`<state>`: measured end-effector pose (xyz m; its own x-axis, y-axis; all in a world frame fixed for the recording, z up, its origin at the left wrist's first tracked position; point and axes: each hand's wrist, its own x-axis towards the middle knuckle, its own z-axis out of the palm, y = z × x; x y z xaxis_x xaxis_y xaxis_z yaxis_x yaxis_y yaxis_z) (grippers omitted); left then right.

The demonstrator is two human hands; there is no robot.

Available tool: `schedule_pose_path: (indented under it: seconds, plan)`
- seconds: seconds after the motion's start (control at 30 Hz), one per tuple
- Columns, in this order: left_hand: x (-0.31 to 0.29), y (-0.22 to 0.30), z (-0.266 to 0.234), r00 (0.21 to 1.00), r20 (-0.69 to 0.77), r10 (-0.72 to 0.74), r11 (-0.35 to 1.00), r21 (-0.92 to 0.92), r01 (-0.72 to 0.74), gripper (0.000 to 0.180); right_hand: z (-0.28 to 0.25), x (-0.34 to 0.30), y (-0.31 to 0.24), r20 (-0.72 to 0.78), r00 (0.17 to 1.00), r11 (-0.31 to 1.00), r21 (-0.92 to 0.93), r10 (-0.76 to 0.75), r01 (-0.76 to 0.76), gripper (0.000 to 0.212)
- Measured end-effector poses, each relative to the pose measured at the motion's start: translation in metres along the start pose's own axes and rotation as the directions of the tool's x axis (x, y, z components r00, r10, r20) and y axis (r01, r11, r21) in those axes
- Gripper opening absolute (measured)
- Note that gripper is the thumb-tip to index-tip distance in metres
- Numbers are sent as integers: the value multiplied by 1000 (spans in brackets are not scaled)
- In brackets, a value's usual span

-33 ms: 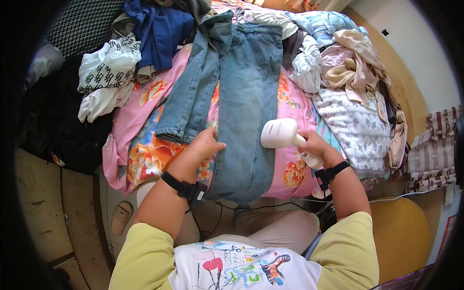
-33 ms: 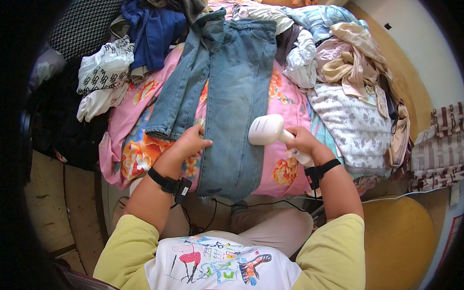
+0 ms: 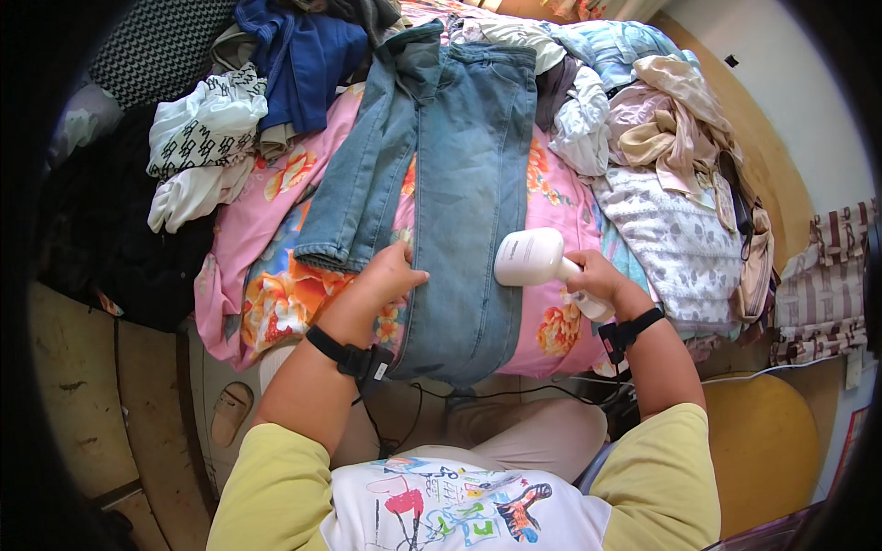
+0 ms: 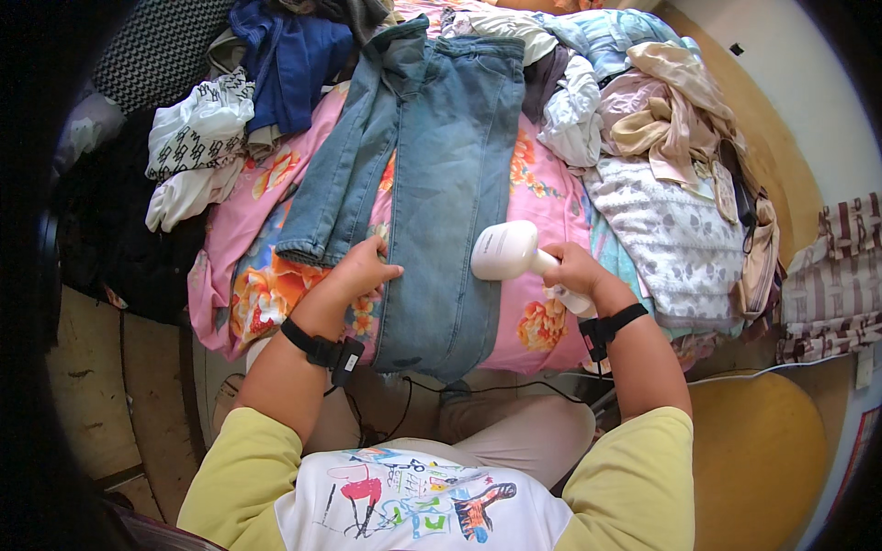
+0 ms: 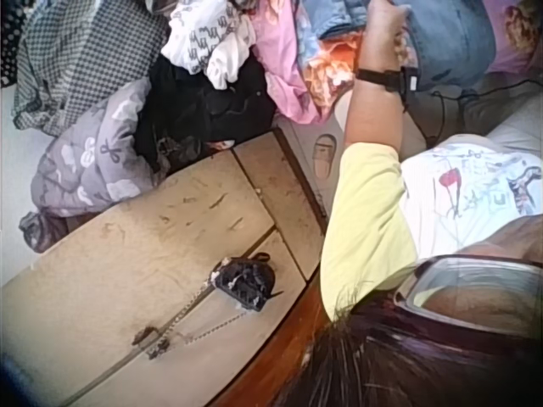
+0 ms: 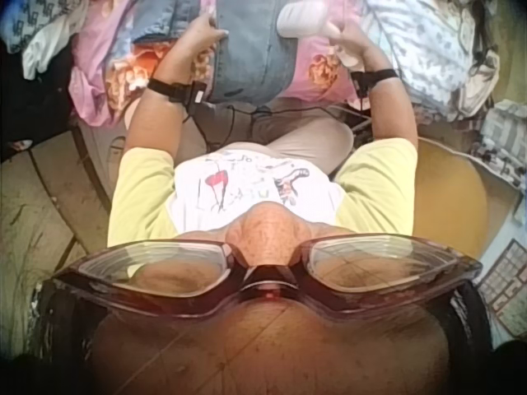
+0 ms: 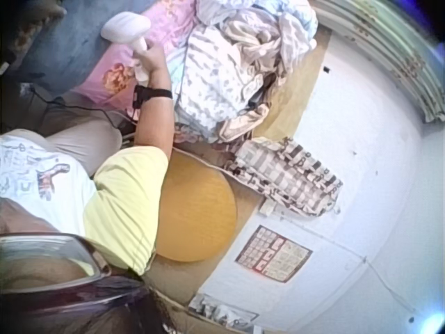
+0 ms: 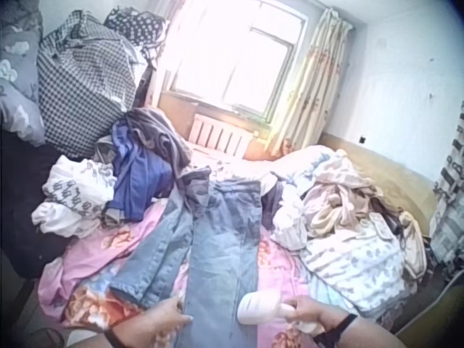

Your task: The person uses a handheld garment steamer to remove wrinkles from a pair of jeans laid out on a bed. They move the steamer along the legs of the jeans and smooth the fabric with their hands.

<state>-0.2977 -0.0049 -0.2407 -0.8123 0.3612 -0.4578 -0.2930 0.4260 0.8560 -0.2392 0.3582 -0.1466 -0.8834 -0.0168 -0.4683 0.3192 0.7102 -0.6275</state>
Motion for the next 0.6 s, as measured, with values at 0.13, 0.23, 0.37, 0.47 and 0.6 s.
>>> schedule_pose_path:
  seconds: [0.13, 0.23, 0.37, 0.47, 0.6]
  plan:
    - [-1, 1, 1, 1000, -17, -3, 1000, -7, 3, 42, 3, -14, 5, 71, 997, 998, -52, 32, -29, 44]
    - [0, -3, 1, 1000, -23, 20, 1000, -3, -20, 45, 9, -25, 8, 77, 996, 999, -32, 39, -37, 42]
    - [0, -2, 1, 999, -24, 25, 1000, 1, -25, 44, 8, -32, 14, 106, 994, 998, -67, 16, -8, 42]
    - [1, -5, -1, 1000, -25, 19, 1000, 15, -18, 43, 8, -30, 6, 92, 996, 998, -68, 23, -17, 44]
    - [2, -5, 1, 999, -18, 36, 999, 7, -36, 42, -2, -9, 13, 6, 1000, 999, -30, 24, -24, 45]
